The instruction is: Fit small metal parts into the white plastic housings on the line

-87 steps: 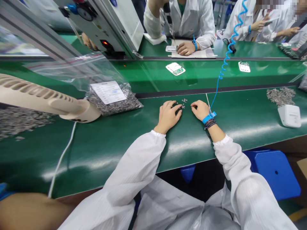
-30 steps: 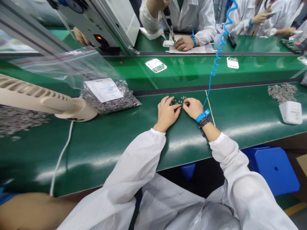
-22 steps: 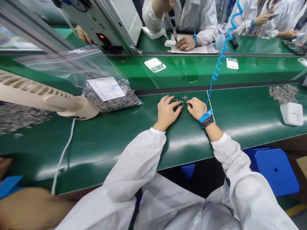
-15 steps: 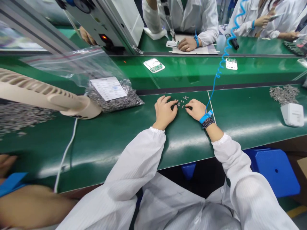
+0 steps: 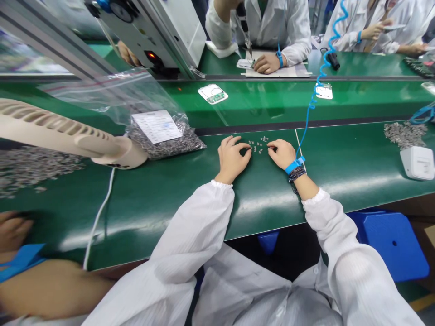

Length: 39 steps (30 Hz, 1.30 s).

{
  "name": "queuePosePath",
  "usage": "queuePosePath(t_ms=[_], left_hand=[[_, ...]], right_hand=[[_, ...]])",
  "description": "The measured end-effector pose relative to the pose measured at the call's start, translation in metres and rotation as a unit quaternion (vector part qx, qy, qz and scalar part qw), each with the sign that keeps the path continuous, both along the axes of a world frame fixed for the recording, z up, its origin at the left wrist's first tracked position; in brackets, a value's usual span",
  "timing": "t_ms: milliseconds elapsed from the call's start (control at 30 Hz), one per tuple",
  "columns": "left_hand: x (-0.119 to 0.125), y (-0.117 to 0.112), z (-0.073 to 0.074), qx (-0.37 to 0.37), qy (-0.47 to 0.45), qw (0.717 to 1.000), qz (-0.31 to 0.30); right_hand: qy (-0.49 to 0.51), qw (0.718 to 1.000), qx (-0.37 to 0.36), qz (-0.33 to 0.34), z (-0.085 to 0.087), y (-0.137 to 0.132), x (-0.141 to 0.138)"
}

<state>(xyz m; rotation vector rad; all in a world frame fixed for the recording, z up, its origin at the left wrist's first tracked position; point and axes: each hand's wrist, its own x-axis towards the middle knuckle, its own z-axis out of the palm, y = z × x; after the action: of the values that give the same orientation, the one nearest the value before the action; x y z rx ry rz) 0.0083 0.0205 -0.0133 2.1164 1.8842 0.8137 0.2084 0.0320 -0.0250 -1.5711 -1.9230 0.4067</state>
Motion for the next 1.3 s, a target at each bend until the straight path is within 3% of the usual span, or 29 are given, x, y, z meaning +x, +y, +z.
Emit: queuePosePath(t_ms=[233,467,633,767,1033,1300], left_hand=[[-0.013,0.006,-0.001,-0.011,0.001,0.999,0.04],[-0.012,0.003,-0.002,-0.019,0.017,1.0,0.011],[-0.01,0.004,-0.004,-0.02,0.015,1.0,0.018],[-0.002,0.0,-0.005,0.0,0.03,0.999,-0.012],[0.02,-0.005,-0.003,0.008,0.081,0.993,-0.086],[0.031,0.009,-0.003,-0.001,0.081,0.992,-0.093]], right_hand=[[0.004,0.999,0.016,-0.029,0.005,0.0,0.005],[-0.043,0.996,-0.021,-0.079,0.01,0.001,0.013],[-0.076,0.995,-0.046,-0.048,0.015,-0.002,0.011],[-0.098,0.993,-0.049,-0.035,0.015,-0.002,0.008],[-0.098,0.994,0.018,-0.033,0.009,0.004,-0.014],[-0.206,0.976,0.037,0.056,0.014,0.003,-0.022]])
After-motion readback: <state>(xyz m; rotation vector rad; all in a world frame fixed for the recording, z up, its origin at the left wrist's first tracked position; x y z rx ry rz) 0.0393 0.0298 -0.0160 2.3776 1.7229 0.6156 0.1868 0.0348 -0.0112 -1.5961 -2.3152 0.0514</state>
